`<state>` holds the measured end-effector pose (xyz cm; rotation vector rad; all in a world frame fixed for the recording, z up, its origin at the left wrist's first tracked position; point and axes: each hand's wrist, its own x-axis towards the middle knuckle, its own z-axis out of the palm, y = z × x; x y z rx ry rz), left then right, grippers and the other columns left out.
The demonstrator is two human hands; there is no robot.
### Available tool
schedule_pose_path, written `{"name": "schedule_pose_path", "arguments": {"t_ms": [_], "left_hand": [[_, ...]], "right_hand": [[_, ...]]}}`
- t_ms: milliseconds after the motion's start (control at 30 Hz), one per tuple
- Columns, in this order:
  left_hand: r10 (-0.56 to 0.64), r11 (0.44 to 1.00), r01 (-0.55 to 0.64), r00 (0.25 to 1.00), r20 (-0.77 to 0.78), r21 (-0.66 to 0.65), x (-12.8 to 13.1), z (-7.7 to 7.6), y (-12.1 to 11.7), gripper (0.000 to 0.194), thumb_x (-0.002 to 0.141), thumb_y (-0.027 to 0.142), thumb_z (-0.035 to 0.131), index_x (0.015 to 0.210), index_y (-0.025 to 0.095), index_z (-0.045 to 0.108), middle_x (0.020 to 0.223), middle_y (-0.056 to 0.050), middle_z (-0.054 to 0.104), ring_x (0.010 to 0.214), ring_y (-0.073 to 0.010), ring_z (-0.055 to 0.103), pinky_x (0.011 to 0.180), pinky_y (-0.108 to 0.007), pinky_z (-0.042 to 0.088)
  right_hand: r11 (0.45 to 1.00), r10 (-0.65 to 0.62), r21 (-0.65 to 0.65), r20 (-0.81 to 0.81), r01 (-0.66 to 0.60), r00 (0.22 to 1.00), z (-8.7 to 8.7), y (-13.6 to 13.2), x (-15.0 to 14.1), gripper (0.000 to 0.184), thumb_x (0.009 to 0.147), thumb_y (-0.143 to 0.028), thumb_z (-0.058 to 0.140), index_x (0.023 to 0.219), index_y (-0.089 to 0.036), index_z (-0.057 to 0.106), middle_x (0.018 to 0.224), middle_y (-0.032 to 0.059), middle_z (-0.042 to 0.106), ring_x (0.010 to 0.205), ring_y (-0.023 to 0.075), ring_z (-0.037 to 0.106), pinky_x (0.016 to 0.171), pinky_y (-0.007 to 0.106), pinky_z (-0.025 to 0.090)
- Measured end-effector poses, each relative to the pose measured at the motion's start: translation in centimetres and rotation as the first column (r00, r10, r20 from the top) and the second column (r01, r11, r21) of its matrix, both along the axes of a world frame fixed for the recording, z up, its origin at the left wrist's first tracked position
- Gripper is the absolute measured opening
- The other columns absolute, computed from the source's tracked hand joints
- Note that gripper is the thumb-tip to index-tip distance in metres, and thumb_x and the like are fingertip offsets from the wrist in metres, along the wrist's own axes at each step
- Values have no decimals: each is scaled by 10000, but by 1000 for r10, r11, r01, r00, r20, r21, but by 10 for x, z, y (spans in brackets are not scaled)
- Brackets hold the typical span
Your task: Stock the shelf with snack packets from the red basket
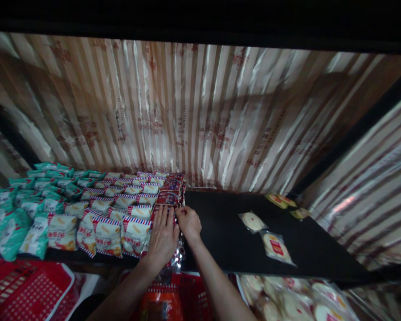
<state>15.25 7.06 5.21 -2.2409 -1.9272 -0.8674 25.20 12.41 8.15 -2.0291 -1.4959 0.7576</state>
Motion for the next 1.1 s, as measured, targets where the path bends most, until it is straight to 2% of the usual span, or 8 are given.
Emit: {"name": "schedule_pose_path", "arguments": {"t_ms": [333, 500, 633, 733, 800, 900, 1000, 1100], "left_hand": [[1, 999, 0, 1000, 21, -33, -4, -7, -5, 494, 895, 298, 387, 1349, 103, 420, 1431, -169, 390, 1358, -300, 285, 1079, -483, 324], [-2, 997, 7, 998, 59, -77, 0, -8, -1, 509, 889, 328, 404, 1352, 119, 420, 1447, -169, 363, 1358, -324, 274, 1075, -506, 320], [-2, 995, 8, 998, 66, -100, 0, -9, -1, 513, 881, 337, 423, 1345, 120, 434, 1454, -181, 344, 1354, -335, 274, 1081, -506, 311], [-4, 997, 8, 999, 52, -77, -2, -10, -1, 520, 877, 325, 431, 1357, 126, 417, 1457, -176, 340, 1357, -322, 276, 1082, -498, 316], [7, 998, -4, 999, 49, -62, -2, -12, -1, 520, 875, 305, 428, 1363, 127, 406, 1458, -170, 341, 1358, -315, 276, 1081, -493, 322], [13, 999, -11, 999, 49, -50, -2, -14, -1, 513, 861, 254, 429, 1352, 107, 419, 1447, -173, 360, 1361, -315, 268, 1088, -493, 317], [5, 1000, -4, 999, 37, -22, -2, -17, -1, 523, 828, 187, 437, 1340, 81, 427, 1450, -177, 352, 1372, -311, 240, 1098, -495, 304], [4, 1000, -4, 1000, 18, -5, -2, -19, -1, 561, 804, 138, 429, 1359, 66, 391, 1457, -181, 334, 1379, -299, 225, 1103, -484, 301]], "right_hand": [[997, -77, 0, 65, 77, 995, 6, 15, -2, 315, 784, -489, 460, 827, -266, 678, 832, 33, 708, 795, 211, 650, 629, 275, 417], [998, -60, 9, 83, 60, 995, 9, 23, -6, 332, 790, -498, 450, 842, -265, 680, 873, 54, 710, 846, 241, 650, 638, 293, 418], [999, -51, 22, 93, 49, 994, 3, 26, -7, 306, 800, -485, 453, 874, -279, 668, 874, 40, 705, 845, 231, 645, 643, 295, 419], [991, -65, 124, 98, 52, 993, -5, 23, -8, 305, 814, -442, 452, 982, -270, 640, 906, 40, 689, 822, 214, 634, 653, 299, 432], [960, -73, 280, 147, 29, 986, -9, 20, -9, 331, 822, -398, 452, 1061, -242, 621, 979, 66, 661, 872, 221, 608, 697, 316, 448], [856, -15, 503, 249, -116, 969, -12, 16, -12, 314, 832, -315, 451, 1049, -206, 650, 1021, 87, 634, 952, 230, 546, 818, 346, 446], [767, 60, 601, 280, -224, 958, -12, 13, -15, 276, 832, -267, 464, 975, -196, 689, 1027, 83, 634, 976, 227, 515, 892, 363, 428], [731, 101, 632, 272, -257, 957, -12, 12, -18, 257, 820, -233, 483, 937, -186, 708, 1065, 91, 633, 1011, 232, 502, 911, 369, 429]]}}
